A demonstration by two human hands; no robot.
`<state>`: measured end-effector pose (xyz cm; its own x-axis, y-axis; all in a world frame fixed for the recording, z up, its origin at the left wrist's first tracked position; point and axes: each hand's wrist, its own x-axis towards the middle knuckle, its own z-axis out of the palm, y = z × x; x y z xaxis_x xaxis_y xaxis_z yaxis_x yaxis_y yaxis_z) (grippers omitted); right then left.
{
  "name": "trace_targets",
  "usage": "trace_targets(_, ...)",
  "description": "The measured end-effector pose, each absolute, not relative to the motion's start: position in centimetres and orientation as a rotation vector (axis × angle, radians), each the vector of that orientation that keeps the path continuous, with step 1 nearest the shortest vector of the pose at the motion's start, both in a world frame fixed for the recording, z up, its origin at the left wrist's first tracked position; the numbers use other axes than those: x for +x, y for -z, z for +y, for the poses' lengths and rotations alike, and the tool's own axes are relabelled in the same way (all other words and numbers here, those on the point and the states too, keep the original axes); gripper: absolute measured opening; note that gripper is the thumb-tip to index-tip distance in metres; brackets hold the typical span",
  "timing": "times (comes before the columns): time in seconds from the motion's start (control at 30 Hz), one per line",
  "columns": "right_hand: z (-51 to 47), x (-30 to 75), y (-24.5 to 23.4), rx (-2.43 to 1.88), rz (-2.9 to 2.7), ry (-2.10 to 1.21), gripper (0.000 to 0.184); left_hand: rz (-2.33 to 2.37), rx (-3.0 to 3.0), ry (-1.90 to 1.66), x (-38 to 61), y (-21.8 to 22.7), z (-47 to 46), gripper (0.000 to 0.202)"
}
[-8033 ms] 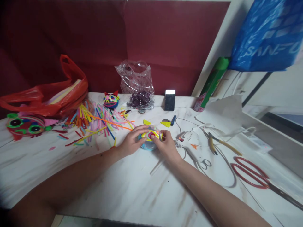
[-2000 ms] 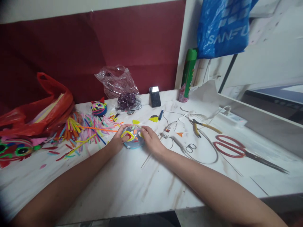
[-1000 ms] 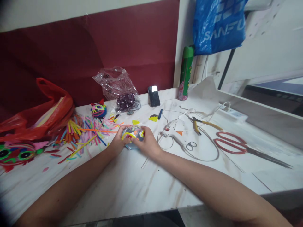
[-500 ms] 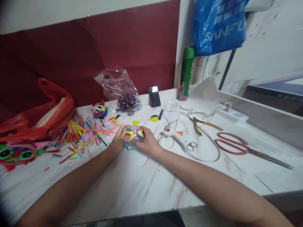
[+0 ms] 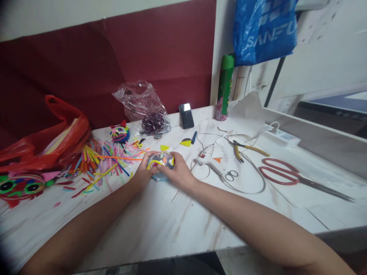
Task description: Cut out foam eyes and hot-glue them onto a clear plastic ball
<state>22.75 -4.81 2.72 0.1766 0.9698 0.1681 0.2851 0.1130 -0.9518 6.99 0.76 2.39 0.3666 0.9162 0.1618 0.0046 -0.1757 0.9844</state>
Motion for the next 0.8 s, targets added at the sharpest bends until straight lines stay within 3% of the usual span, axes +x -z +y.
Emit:
trace_targets(0.6,-4.1,23.8,-1.9,-1.426,-1.409,-0.668,0.062,0.74,1.447,-1.047,7.5,-1.9,0.6,0.068)
trace_targets(0.8,-3.6,25.1,-0.9,-1.369,-1.37,-0.716,0.056,0.487,1.283,-0.958,6.9,-0.6,1.3,0.082)
